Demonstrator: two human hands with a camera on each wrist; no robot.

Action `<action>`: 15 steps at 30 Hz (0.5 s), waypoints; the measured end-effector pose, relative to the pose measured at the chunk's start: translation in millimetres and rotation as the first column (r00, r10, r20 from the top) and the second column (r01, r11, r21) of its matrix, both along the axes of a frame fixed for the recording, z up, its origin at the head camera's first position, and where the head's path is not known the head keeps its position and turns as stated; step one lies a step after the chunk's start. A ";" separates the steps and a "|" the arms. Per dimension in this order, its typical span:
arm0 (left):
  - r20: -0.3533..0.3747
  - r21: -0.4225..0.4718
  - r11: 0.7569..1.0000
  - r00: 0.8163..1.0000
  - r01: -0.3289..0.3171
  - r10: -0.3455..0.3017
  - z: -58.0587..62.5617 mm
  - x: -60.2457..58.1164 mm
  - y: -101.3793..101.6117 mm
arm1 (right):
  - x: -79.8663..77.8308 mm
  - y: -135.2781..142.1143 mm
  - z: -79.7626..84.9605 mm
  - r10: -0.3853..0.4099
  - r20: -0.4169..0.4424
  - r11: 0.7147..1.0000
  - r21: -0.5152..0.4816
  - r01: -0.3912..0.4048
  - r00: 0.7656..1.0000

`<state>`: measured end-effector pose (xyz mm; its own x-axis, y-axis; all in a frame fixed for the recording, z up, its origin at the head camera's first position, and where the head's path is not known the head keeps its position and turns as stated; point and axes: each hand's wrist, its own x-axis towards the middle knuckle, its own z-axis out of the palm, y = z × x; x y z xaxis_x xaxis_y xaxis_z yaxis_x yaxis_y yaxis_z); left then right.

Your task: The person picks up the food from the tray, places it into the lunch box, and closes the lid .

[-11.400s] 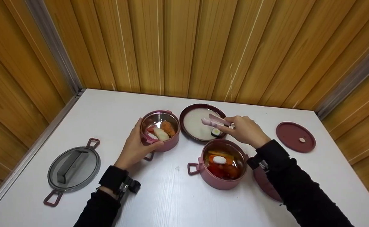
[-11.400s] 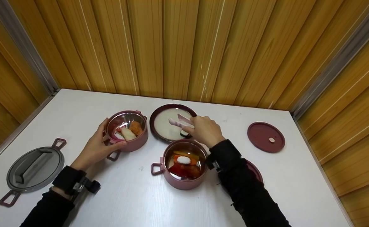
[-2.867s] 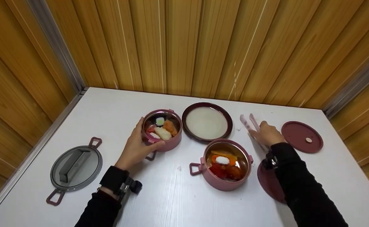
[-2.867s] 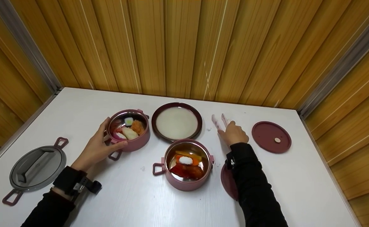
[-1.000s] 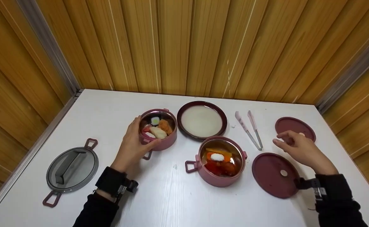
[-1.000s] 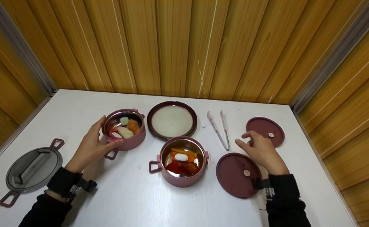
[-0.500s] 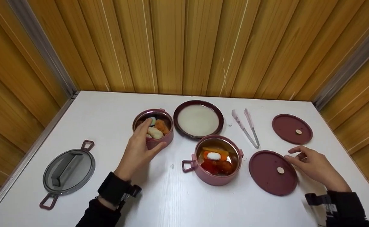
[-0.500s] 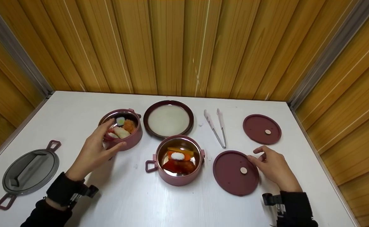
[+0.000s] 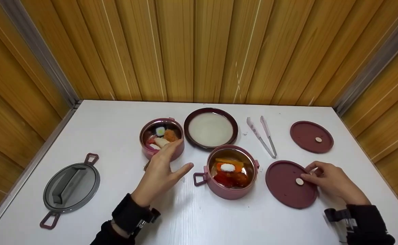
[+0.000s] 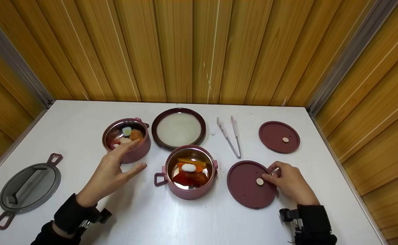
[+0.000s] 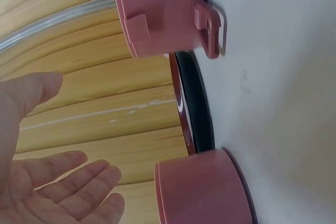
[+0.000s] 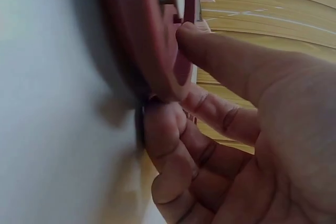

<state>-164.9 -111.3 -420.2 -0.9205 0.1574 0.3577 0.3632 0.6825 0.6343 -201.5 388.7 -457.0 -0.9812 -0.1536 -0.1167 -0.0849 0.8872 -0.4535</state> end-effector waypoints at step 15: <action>0.055 0.007 0.990 0.988 0.144 -0.144 -3.3 15.9 26.0 | -1.5 5.3 -4.2 0.028 0.020 0.996 -0.091 -0.026 0.999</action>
<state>-149.0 -85.3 -423.5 -0.9066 0.2886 0.3080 0.4221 0.6234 0.6582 -203.0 394.0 -461.3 -0.9740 -0.1906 -0.1223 -0.0974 0.8401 -0.5337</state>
